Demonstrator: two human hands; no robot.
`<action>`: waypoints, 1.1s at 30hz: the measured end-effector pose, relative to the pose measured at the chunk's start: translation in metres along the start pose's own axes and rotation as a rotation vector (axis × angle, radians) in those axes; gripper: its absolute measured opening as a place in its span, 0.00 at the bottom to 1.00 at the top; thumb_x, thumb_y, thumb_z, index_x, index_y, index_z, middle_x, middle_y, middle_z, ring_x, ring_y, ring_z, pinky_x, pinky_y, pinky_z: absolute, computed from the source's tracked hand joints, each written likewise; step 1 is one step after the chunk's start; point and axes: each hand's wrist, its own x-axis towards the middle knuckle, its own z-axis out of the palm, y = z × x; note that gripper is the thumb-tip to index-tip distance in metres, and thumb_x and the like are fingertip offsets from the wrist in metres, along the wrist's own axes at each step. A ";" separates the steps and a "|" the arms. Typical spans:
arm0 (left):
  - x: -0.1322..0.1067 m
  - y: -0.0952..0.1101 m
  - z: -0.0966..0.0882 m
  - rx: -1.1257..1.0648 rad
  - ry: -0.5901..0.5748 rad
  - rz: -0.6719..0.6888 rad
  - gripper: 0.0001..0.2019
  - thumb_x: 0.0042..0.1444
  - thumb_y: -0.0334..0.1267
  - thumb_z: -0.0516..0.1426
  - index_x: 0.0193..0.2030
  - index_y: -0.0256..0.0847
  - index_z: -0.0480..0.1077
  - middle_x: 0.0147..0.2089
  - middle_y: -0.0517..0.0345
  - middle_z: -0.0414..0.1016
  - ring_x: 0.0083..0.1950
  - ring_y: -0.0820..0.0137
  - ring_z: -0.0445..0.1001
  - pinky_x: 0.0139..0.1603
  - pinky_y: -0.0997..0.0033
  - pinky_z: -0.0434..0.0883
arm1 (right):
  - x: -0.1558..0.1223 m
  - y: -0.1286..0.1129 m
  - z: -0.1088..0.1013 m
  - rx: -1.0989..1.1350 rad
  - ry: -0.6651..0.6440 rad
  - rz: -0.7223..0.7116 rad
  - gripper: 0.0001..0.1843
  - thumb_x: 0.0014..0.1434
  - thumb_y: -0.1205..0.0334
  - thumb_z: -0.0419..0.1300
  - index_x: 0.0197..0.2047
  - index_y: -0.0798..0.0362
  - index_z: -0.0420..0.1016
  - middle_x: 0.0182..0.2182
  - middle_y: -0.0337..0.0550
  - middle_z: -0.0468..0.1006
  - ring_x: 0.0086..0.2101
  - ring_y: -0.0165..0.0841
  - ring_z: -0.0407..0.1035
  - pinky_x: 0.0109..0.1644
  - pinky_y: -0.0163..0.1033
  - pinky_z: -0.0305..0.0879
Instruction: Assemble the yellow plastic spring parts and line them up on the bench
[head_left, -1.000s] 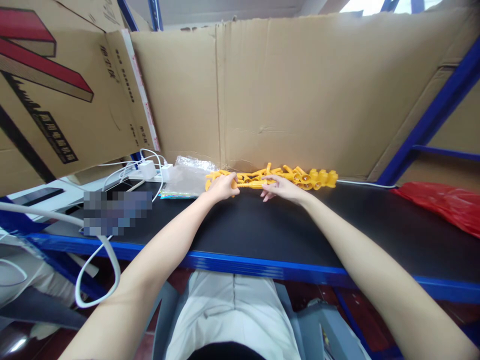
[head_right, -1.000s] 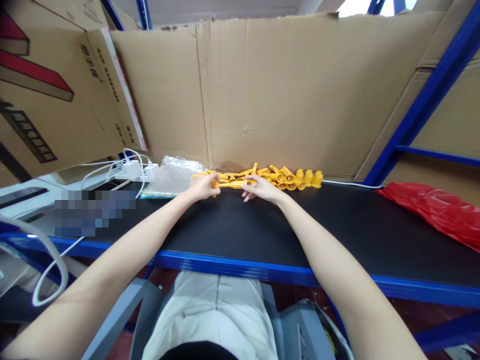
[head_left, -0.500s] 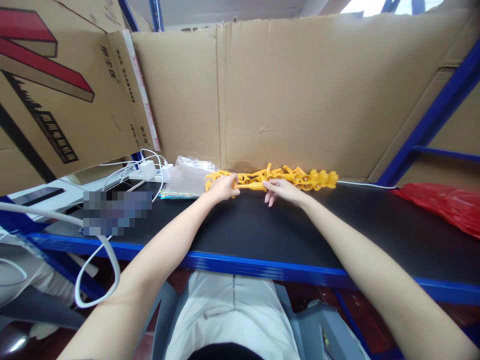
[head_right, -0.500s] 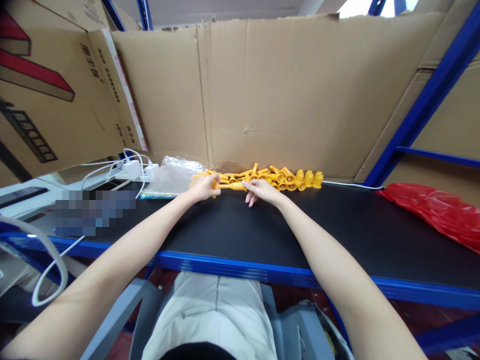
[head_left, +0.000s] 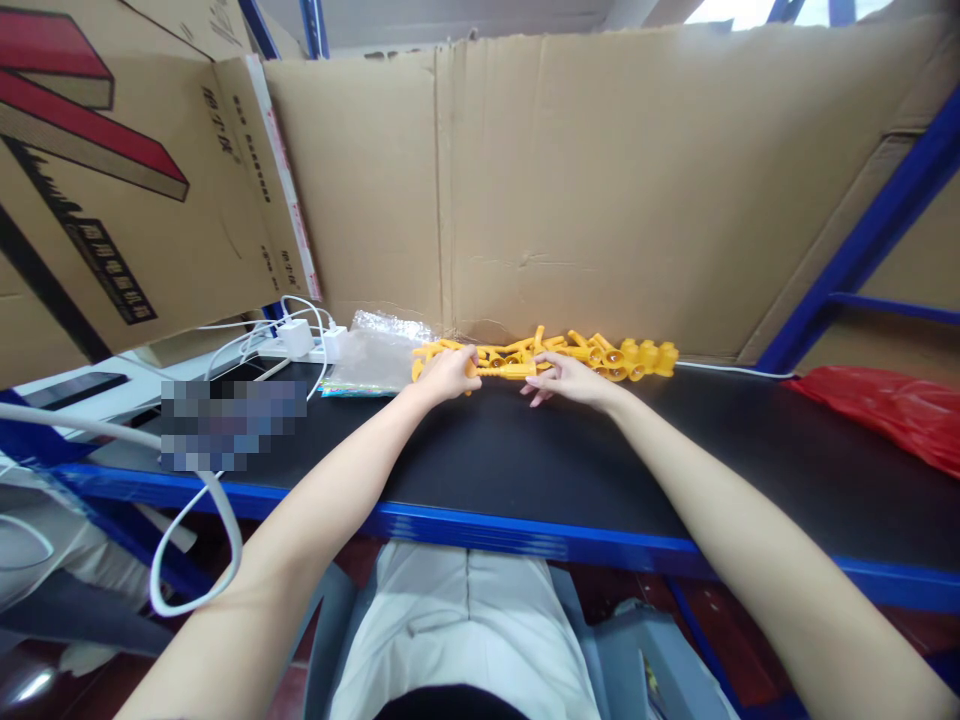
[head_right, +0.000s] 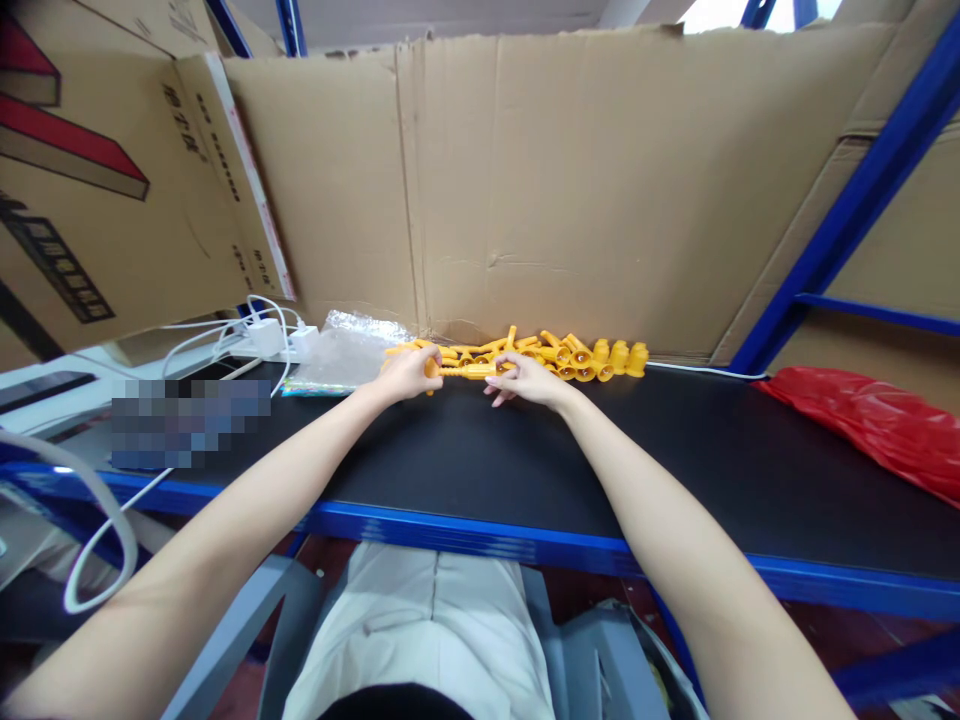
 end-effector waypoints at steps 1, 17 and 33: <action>0.000 0.000 0.001 0.000 -0.001 -0.001 0.15 0.46 0.39 0.57 0.43 0.43 0.68 0.36 0.55 0.74 0.39 0.63 0.73 0.37 0.70 0.65 | 0.000 0.000 0.000 -0.002 -0.003 0.001 0.21 0.54 0.58 0.63 0.47 0.55 0.61 0.31 0.47 0.80 0.25 0.32 0.75 0.36 0.41 0.73; 0.001 0.000 0.003 0.029 0.005 0.016 0.14 0.47 0.40 0.57 0.43 0.44 0.67 0.35 0.55 0.74 0.38 0.64 0.73 0.36 0.70 0.65 | -0.002 -0.008 0.002 -0.021 -0.015 0.055 0.24 0.54 0.42 0.57 0.33 0.58 0.69 0.30 0.52 0.80 0.25 0.33 0.75 0.33 0.37 0.71; 0.000 -0.001 0.001 0.033 -0.009 0.011 0.14 0.50 0.42 0.56 0.44 0.44 0.67 0.38 0.55 0.75 0.41 0.64 0.73 0.37 0.70 0.65 | 0.000 -0.003 0.000 -0.003 0.010 0.061 0.21 0.55 0.46 0.59 0.36 0.58 0.71 0.33 0.52 0.79 0.28 0.32 0.74 0.35 0.37 0.71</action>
